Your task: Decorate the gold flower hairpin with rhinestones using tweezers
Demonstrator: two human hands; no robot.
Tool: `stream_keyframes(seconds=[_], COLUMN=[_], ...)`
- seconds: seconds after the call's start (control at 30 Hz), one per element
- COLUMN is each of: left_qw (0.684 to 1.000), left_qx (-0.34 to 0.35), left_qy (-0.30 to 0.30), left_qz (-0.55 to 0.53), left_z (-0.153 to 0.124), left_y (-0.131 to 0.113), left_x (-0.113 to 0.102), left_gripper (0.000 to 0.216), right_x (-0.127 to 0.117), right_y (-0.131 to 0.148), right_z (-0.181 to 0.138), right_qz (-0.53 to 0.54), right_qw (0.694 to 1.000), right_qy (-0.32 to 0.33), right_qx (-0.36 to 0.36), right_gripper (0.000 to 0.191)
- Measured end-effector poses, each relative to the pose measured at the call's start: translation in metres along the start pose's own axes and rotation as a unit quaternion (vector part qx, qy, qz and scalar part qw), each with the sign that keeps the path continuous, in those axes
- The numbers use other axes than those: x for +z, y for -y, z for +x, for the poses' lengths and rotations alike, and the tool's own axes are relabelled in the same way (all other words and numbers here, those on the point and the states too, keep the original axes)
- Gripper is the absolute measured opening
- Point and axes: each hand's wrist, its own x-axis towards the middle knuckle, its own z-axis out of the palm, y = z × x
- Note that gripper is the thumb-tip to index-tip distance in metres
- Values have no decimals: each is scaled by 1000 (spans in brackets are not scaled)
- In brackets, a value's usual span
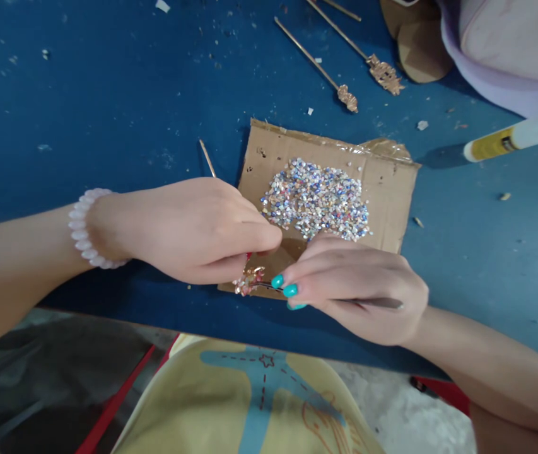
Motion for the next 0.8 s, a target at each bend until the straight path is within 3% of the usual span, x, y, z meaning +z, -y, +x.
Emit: stream_keyframes(seconds=[0.23, 0.6, 0.8], left_qw=[999, 1000, 999], left_qx=[15, -21, 5], left_qy=[-27, 1, -29], left_qz=[-14, -20, -25], left_z=[0, 0, 0], left_y=[2, 0, 4], left_x=[4, 3, 5], left_gripper=[25, 26, 23], right_x=[1, -2, -2], right_y=[0, 1, 1], right_z=[1, 2, 1], right_qz=[-4, -5, 0], right_qw=[1000, 1000, 1000], right_qy=[-6, 7, 14], right_qx=[0, 11, 7], right_gripper=[12, 14, 13])
